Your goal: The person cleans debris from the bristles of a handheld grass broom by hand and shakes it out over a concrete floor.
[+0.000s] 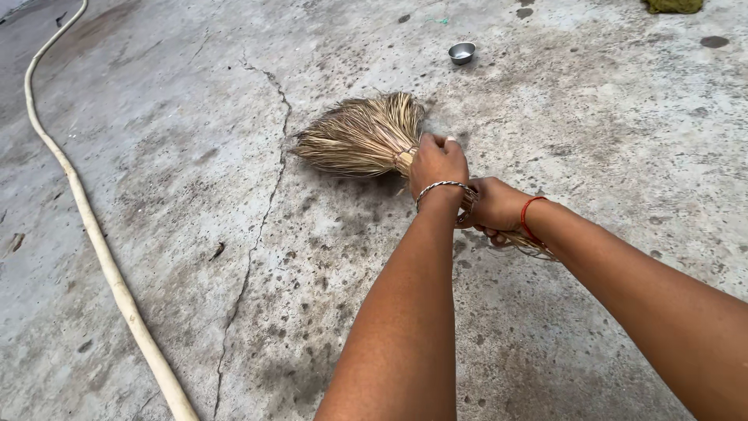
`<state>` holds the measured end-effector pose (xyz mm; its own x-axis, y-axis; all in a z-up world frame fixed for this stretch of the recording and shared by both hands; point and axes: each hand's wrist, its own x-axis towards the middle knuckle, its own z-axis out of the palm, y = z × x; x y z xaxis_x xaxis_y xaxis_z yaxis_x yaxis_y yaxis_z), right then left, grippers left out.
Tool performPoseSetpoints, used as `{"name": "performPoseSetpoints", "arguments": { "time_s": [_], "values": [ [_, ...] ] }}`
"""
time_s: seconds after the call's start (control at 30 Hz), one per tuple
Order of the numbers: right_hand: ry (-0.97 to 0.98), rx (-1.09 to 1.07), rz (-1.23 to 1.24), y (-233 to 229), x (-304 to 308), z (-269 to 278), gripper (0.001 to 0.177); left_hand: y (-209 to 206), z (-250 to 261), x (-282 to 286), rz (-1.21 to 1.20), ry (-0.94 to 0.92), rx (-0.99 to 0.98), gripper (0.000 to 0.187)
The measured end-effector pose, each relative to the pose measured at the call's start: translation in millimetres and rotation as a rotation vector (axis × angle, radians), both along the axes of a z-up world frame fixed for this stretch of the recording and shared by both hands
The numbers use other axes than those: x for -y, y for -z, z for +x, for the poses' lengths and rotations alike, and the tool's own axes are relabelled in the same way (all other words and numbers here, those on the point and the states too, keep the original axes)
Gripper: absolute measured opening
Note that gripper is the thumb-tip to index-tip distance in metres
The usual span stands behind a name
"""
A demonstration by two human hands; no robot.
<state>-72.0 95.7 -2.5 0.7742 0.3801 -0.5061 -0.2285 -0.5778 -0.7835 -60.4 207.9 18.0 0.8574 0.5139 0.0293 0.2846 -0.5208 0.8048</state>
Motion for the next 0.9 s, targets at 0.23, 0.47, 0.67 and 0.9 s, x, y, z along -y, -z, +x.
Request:
{"name": "performPoseSetpoints", "arguments": {
  "time_s": [0.23,0.47,0.67,0.9],
  "values": [
    [-0.021,0.247,-0.026,-2,-18,52,0.029,5,8,-21,0.033,-0.119,0.084,0.028],
    [0.078,0.181,0.068,13,-31,146,0.026,5,25,-7,0.031,-0.042,0.175,0.028],
    [0.471,0.012,0.272,56,5,178,0.023,15,22,7,0.097,0.128,0.183,0.027],
    [0.992,0.029,0.364,69,48,181,0.027,19,15,15,0.111,0.176,0.126,0.027]
  ]
}}
